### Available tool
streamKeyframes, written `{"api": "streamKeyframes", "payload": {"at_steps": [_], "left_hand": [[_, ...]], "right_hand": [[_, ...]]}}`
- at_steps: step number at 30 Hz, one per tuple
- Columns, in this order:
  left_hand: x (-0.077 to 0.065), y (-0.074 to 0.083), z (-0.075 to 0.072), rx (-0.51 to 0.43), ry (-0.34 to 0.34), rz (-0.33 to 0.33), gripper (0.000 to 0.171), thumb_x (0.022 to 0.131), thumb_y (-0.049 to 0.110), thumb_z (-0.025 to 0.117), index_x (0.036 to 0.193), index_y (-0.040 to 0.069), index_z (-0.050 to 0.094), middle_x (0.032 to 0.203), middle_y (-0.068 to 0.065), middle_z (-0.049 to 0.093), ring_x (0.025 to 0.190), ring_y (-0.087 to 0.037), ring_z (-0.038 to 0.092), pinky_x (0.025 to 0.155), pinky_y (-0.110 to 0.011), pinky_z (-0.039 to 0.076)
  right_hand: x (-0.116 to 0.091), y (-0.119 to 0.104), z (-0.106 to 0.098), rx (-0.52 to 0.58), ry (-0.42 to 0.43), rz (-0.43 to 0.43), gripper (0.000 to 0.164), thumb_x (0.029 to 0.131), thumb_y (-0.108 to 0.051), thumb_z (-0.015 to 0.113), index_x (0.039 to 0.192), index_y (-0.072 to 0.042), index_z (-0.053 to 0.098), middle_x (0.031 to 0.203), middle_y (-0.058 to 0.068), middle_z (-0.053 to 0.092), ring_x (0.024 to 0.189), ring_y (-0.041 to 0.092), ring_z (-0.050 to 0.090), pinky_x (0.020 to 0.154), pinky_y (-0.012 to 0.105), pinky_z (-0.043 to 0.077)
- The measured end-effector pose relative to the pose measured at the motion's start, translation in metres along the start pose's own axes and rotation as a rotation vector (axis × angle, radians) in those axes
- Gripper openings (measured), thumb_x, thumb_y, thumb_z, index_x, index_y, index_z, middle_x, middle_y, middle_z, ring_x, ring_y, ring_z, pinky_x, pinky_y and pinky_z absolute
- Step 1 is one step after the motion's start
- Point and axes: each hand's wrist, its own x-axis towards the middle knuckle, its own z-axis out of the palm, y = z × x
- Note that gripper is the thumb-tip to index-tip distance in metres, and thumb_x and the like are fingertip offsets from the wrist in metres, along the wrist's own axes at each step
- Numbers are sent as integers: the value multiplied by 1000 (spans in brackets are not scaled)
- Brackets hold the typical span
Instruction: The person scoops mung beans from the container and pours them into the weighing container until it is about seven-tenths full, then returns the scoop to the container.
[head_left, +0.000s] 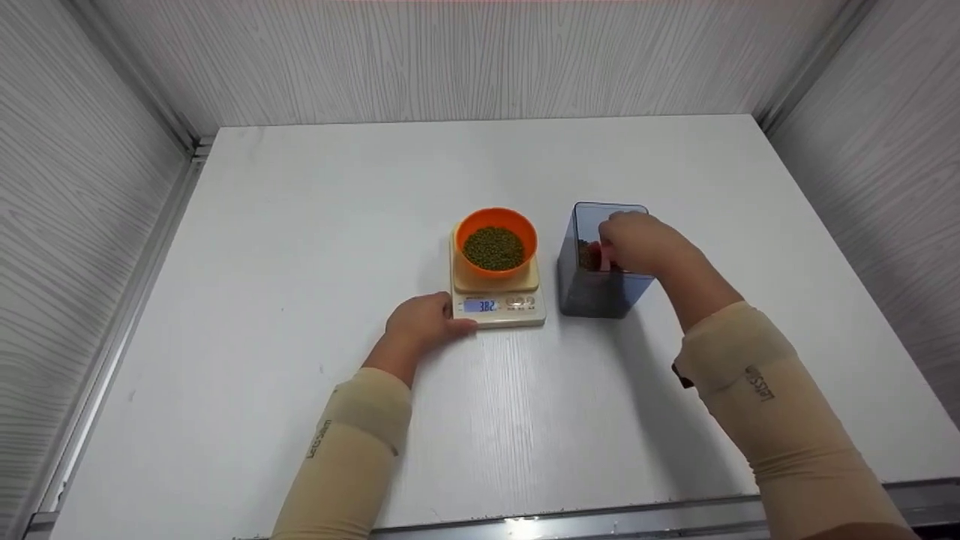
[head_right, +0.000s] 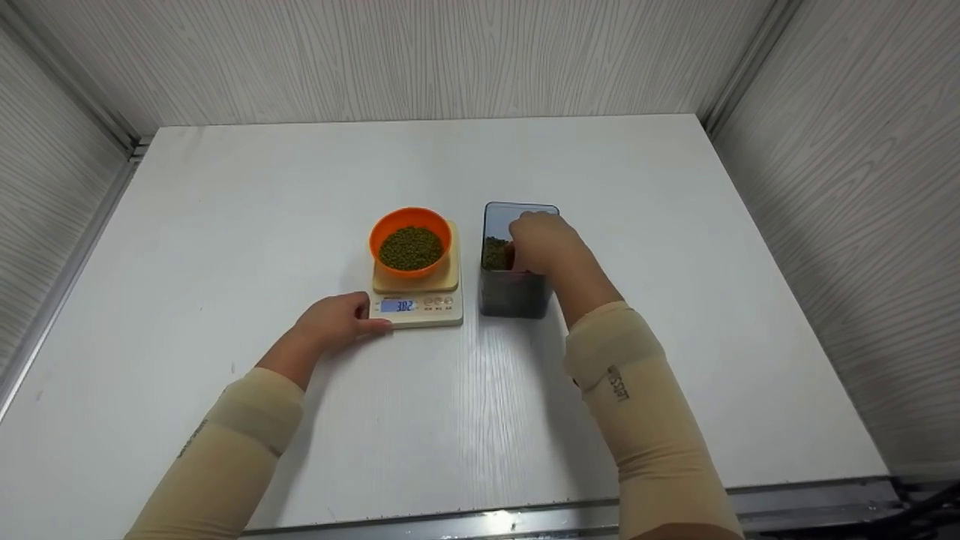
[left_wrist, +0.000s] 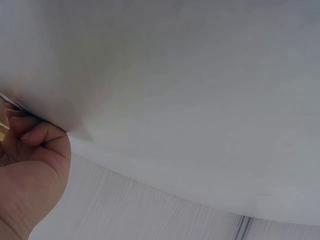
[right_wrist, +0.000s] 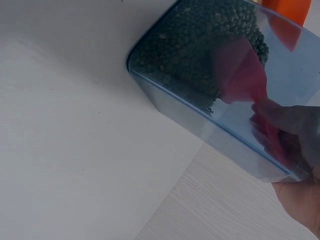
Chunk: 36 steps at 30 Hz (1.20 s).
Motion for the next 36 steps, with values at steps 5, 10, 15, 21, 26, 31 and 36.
{"api": "streamKeyframes", "payload": {"at_steps": [5, 10, 15, 21, 26, 31, 36], "left_hand": [[0, 0, 0, -1, 3, 3, 50, 74, 56, 65, 103, 16, 59, 88, -1, 59, 83, -20, 50, 81, -36, 42], [1, 0, 1, 1, 9, 10, 50, 74, 57, 65, 102, 16, 59, 87, -1, 59, 82, -20, 49, 80, -36, 42], [3, -1, 1, -7, 8, 13, 49, 74, 57, 65, 101, 17, 59, 85, -1, 58, 81, -21, 49, 80, -36, 42], [4, -1, 2, 31, 11, 13, 46, 74, 58, 64, 91, 16, 56, 76, -1, 51, 78, -20, 46, 72, -34, 39], [3, -2, 2, 22, 2, 7, 46, 74, 58, 64, 91, 16, 56, 76, -1, 50, 78, -20, 46, 71, -34, 37], [4, -2, 1, 20, -2, 7, 47, 74, 58, 64, 95, 17, 57, 79, -2, 52, 80, -21, 47, 74, -35, 39], [4, -2, 0, 13, -10, 0, 48, 74, 58, 64, 96, 17, 57, 81, -2, 54, 81, -21, 47, 76, -36, 40]], "right_hand": [[-1, 4, -1, 32, -3, -3, 12, 88, -13, 55, 91, -4, 61, 84, 10, 53, 78, 24, 48, 72, 39, 43], [-3, 11, 1, 47, 41, -40, 11, 88, -11, 53, 90, -4, 62, 83, 9, 53, 78, 24, 47, 72, 38, 43], [-8, 19, 1, 63, 126, -118, 8, 87, -6, 54, 87, -3, 62, 82, 9, 52, 78, 24, 47, 73, 38, 42], [-16, 22, -2, 91, 155, -142, 8, 86, -5, 57, 91, -3, 63, 85, 8, 54, 80, 24, 50, 76, 39, 43], [-22, 21, -5, 113, 149, -132, 9, 87, -6, 57, 92, -3, 64, 87, 8, 55, 82, 23, 50, 77, 39, 44], [-28, 21, -9, 129, 173, -140, 9, 87, -5, 57, 93, -3, 64, 88, 8, 56, 82, 23, 51, 77, 39, 44], [-33, 25, -10, 127, 182, -134, 11, 85, -3, 59, 95, -4, 63, 90, 8, 56, 84, 23, 51, 77, 39, 44]]}}
